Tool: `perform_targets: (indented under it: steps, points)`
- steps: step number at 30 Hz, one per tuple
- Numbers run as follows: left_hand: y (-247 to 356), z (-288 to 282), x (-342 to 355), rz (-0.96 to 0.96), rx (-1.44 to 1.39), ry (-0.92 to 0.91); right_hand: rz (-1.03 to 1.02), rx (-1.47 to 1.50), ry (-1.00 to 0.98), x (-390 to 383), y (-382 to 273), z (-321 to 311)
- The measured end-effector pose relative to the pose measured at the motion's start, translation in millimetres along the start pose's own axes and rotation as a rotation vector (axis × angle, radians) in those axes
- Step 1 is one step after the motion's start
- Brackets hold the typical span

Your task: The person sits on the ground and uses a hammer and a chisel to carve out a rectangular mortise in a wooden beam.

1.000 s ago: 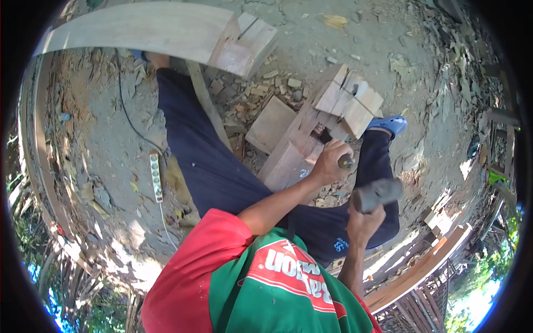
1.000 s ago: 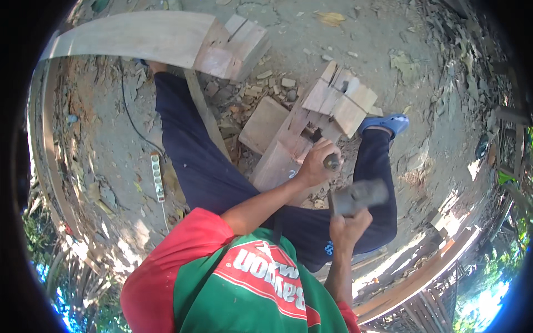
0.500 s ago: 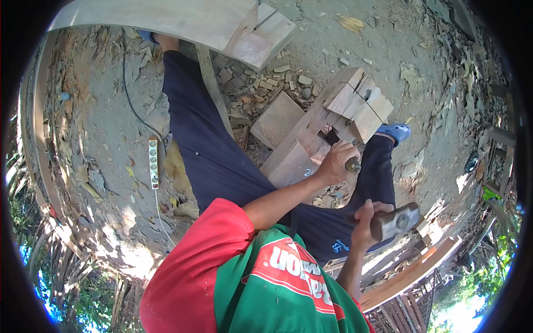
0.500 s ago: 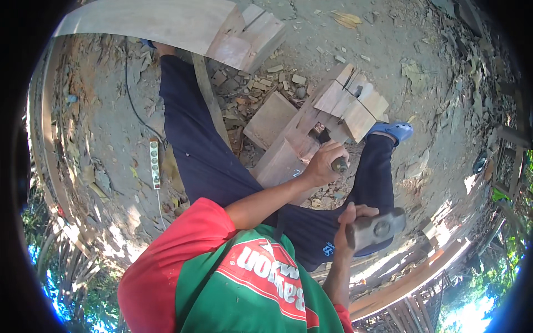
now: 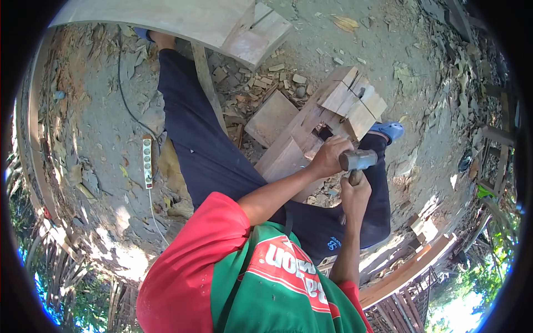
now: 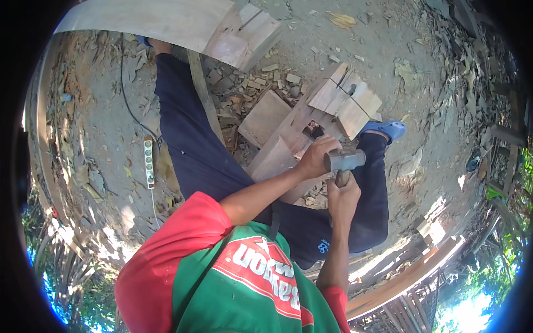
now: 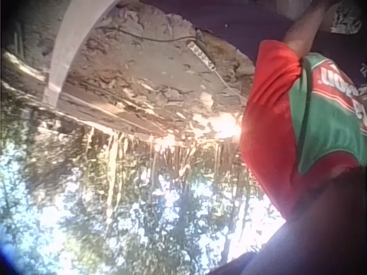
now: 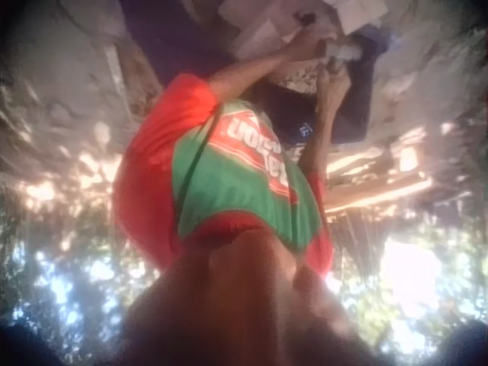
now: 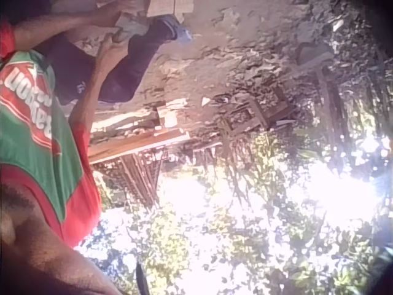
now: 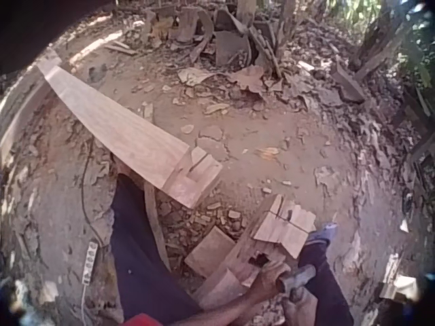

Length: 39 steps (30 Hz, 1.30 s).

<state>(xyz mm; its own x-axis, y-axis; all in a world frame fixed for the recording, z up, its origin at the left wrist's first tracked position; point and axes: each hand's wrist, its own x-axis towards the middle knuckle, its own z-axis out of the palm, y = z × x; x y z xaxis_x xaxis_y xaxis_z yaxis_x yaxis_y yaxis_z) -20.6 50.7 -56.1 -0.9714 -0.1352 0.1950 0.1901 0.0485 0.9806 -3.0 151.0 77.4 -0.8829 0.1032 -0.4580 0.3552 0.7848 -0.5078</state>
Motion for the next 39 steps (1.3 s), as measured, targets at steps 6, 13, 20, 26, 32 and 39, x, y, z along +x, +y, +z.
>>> perform_targets:
  steps: [6,13,20,26,32,39]
  points:
    - [3.9,-35.2,1.2,0.229,0.028,-0.482,0.019,0.178,0.054,-26.3,0.3,-16.1]
    - [15.9,-17.8,-6.7,0.040,-0.107,-0.089,0.067,0.208,0.043,-53.1,-26.6,-23.6]
    - [0.5,-18.9,2.4,-0.099,-0.052,0.023,0.110,0.229,0.019,-69.3,-23.1,-28.3]
    - [83.5,-42.2,-21.1,0.099,-0.063,-0.205,0.093,0.136,0.087,-104.5,29.0,-58.2]
    - [64.2,-20.3,-8.1,0.129,0.036,-0.083,0.223,0.145,0.218,-132.3,51.4,-83.1]
    - [22.7,-17.8,-1.1,-0.102,0.002,-0.127,0.351,0.039,0.293,-121.5,94.7,-81.3]
